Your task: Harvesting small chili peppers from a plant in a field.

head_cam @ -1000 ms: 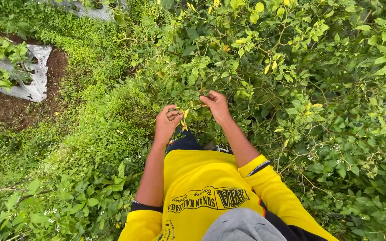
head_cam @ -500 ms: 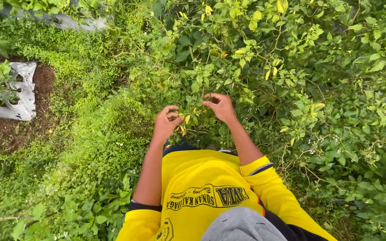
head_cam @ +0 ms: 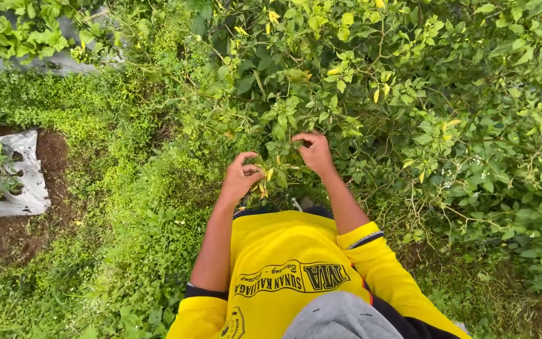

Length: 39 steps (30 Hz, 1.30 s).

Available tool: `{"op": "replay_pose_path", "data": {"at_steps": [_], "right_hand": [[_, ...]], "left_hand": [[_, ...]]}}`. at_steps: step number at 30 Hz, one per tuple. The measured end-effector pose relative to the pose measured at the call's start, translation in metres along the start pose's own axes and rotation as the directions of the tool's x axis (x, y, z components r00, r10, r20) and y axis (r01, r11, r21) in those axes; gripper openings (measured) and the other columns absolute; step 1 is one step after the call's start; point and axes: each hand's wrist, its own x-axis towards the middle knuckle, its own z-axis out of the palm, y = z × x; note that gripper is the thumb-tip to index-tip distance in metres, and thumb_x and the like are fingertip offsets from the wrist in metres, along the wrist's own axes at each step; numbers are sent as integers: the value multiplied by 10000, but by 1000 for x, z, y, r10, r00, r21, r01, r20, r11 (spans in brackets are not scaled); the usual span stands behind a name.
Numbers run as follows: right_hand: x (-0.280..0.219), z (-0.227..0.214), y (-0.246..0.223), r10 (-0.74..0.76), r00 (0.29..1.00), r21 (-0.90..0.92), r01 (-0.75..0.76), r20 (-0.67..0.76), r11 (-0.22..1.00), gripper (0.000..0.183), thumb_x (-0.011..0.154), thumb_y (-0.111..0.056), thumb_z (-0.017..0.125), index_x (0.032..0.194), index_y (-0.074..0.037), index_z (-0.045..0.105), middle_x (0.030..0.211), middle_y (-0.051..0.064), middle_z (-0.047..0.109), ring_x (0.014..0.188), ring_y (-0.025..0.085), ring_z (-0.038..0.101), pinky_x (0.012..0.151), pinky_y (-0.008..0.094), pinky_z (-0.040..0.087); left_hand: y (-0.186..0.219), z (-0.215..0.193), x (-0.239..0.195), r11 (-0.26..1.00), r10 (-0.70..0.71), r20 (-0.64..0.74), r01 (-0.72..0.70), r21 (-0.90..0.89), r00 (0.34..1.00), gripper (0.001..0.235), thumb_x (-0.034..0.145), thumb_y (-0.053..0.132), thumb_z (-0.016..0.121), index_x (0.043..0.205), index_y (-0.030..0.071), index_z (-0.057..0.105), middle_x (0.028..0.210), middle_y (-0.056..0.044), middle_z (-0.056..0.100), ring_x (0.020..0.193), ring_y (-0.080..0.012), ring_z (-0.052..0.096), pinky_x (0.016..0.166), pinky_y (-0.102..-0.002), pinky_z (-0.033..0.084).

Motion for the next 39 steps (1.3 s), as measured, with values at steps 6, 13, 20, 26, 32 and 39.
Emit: {"op": "replay_pose_path", "data": {"at_steps": [6,13,20,26,32,39], "right_hand": [[-11,0,3,102,981,-90,-118,-163,989,251,983,53,708,1214,-32,759,1092,193,745,989,259,691,831,437,557],[-50,-7,-29,132,931,-151,-193,-340,969,140,1022,-19,731,1158,-26,701,1080,181,685,968,271,681,846,484,580],[-62,12,-61,49,998,-298,-35,42,954,201,1044,6,715,1190,-101,803,1169,151,777,1103,359,712,1012,586,543],[-62,29,-53,76,994,-374,-41,78,927,232,1020,-11,739,1184,-146,832,1162,92,780,1138,302,697,1076,541,543],[-59,45,-54,72,993,-418,-26,96,908,201,1024,-35,738,1187,-122,820,1135,103,773,1135,318,706,1146,576,499],[-55,58,-61,138,983,-456,-69,120,887,143,1024,-88,729,1136,-42,805,1030,115,768,1056,283,716,1013,522,582]], "left_hand": [[-2,-11,7,1000,-2,89,4,-29,996,542,941,41,763,1442,71,557,992,-156,769,929,-216,654,935,-464,537],[-2,-16,9,1000,16,178,-13,-16,984,544,955,20,744,1457,63,539,1000,-159,764,942,-222,652,921,-457,531],[-3,-22,12,999,39,255,-36,-17,966,563,938,4,754,1456,76,544,977,-146,759,919,-212,647,934,-445,532],[-4,-34,11,998,62,289,-65,0,955,566,945,12,741,1465,66,525,1005,-178,764,959,-246,666,965,-474,528],[2,-44,11,997,56,314,-71,35,948,558,948,21,732,1463,85,529,1009,-147,774,960,-223,676,956,-456,531],[2,-55,14,996,75,347,-87,19,935,556,959,43,744,1467,84,521,1040,-148,784,982,-222,681,968,-454,527]]}}
